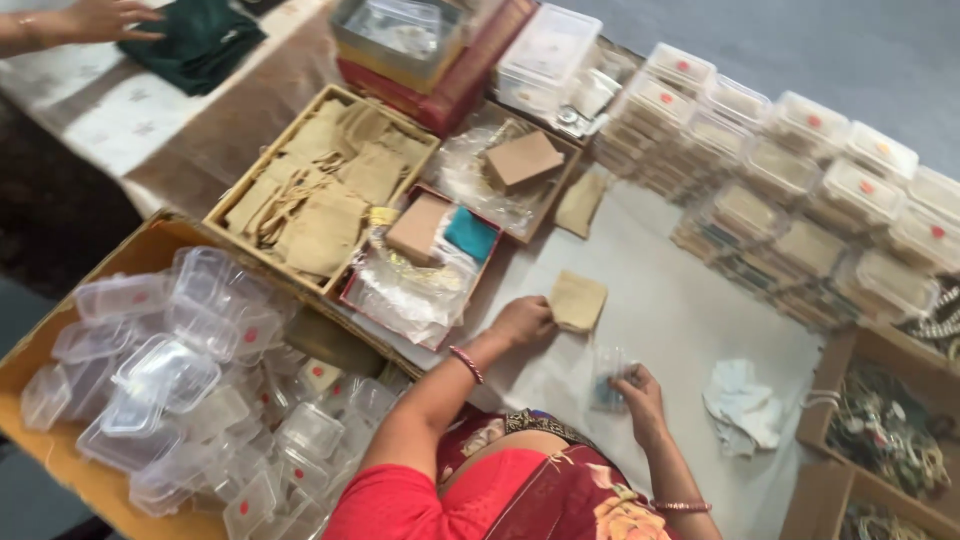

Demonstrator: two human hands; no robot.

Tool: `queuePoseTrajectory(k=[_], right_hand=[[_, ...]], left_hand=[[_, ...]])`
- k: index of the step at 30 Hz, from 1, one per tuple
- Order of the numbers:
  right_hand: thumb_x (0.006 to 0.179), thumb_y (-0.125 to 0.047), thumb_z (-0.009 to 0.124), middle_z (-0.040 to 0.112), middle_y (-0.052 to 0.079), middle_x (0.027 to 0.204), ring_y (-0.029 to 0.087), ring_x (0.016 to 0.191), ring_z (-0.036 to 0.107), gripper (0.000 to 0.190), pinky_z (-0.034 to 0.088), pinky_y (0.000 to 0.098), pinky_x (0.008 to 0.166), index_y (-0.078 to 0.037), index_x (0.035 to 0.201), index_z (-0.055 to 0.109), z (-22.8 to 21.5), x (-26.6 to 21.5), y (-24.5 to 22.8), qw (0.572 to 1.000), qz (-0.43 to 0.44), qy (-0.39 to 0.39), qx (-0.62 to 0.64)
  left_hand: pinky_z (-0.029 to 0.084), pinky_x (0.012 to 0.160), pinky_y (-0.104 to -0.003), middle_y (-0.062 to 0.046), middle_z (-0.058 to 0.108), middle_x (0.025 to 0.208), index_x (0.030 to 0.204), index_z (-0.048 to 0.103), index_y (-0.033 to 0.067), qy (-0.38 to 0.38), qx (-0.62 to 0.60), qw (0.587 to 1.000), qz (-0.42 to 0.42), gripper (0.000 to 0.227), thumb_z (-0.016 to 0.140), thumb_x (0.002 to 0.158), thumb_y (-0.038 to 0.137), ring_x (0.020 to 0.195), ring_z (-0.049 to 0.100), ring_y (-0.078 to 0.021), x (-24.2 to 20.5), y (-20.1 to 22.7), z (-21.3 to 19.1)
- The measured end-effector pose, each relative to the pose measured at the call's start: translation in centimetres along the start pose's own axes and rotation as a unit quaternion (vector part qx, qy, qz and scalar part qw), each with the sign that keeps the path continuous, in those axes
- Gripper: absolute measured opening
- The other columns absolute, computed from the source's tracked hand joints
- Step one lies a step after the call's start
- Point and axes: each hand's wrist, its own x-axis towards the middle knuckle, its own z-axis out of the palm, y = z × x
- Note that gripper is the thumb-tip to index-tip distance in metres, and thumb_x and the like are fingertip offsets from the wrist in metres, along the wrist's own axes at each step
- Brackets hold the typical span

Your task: The person cleans a turquoise beaded necklace with a white cloth, then places it into a small plastic bag and a beige cloth pouch. They then clean a black beaded necklace with the cloth and place it into a plastic bag. The person handles various packaging materials, including plastic containers and cloth pouches, on a table filled with jewelry.

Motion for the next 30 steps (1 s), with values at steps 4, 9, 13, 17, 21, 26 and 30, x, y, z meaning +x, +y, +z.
queuePoseTrajectory(k=[4,9,13,17,21,26,30], right_hand=[[0.084,-0.010,0.074,0.069,0.003,0.105,0.016,0.095,0.063,0.033,0.049,0.0334,0.078,-0.005,0.114,0.060,1.8,0.8,-2.2,0.999,0.028,0.044,0.014],[0.089,-0.015,0.077,0.071,0.012,0.115,0.022,0.107,0.069,0.039,0.054,0.0358,0.093,-0.006,0.122,0.058,5.9,0.0,-6.0,0.964,-0.178,0.077,-0.180],[0.093,-0.012,0.071,0.071,0.013,0.123,0.031,0.109,0.069,0.029,0.055,0.0378,0.093,-0.008,0.122,0.067,7.9,-2.2,-9.9,0.858,-0.355,0.098,-0.357],[0.088,-0.008,0.067,0.074,0.005,0.118,0.022,0.099,0.071,0.025,0.053,0.0393,0.084,-0.013,0.112,0.073,7.7,-2.7,-9.4,0.732,-0.394,0.105,-0.546],[0.082,-0.007,0.069,0.074,0.004,0.110,0.023,0.096,0.071,0.027,0.053,0.0408,0.081,-0.015,0.107,0.074,7.6,-3.4,-9.9,0.767,-0.356,0.082,-0.527],[0.082,-0.002,0.069,0.070,0.011,0.119,0.031,0.102,0.068,0.032,0.054,0.0414,0.087,-0.008,0.113,0.070,8.4,-4.0,-11.6,0.834,-0.397,0.121,-0.364],[0.085,0.001,0.064,0.069,0.013,0.122,0.035,0.108,0.068,0.033,0.055,0.0443,0.093,-0.006,0.117,0.070,8.3,-2.6,-10.3,0.808,-0.426,0.130,-0.385]], left_hand=[[0.057,0.084,-0.042,-0.010,0.073,0.101,0.093,0.081,0.0125,-0.065,-0.044,0.996,-0.037,0.023,0.070,0.085,0.031,0.093,0.070,-0.0315,1.1,-2.7,1.0],[0.057,0.084,-0.043,-0.008,0.074,0.107,0.097,0.082,0.0138,-0.108,-0.035,0.989,-0.092,0.024,0.067,0.086,0.030,0.094,0.071,-0.0313,1.8,-0.2,1.0],[0.057,0.083,-0.042,-0.006,0.074,0.107,0.096,0.081,0.0135,-0.095,-0.033,0.989,-0.112,0.025,0.065,0.085,0.030,0.094,0.071,-0.0310,1.8,1.5,2.0],[0.057,0.081,-0.043,-0.008,0.075,0.101,0.094,0.082,0.0138,-0.057,-0.054,0.979,-0.189,0.024,0.066,0.086,0.030,0.092,0.072,-0.0316,2.4,3.6,1.3],[0.058,0.080,-0.042,-0.011,0.076,0.094,0.098,0.079,0.0123,0.009,-0.104,0.970,-0.218,0.021,0.069,0.087,0.027,0.089,0.074,-0.0321,2.4,3.1,2.7],[0.058,0.082,-0.042,-0.010,0.076,0.097,0.102,0.075,0.0104,0.036,-0.107,0.978,-0.176,0.016,0.068,0.088,0.015,0.092,0.074,-0.0317,2.2,2.7,4.1],[0.057,0.087,-0.040,-0.009,0.072,0.107,0.105,0.078,0.0119,0.036,-0.093,0.991,-0.093,0.024,0.068,0.085,0.005,0.098,0.071,-0.0304,1.7,4.2,3.0]])
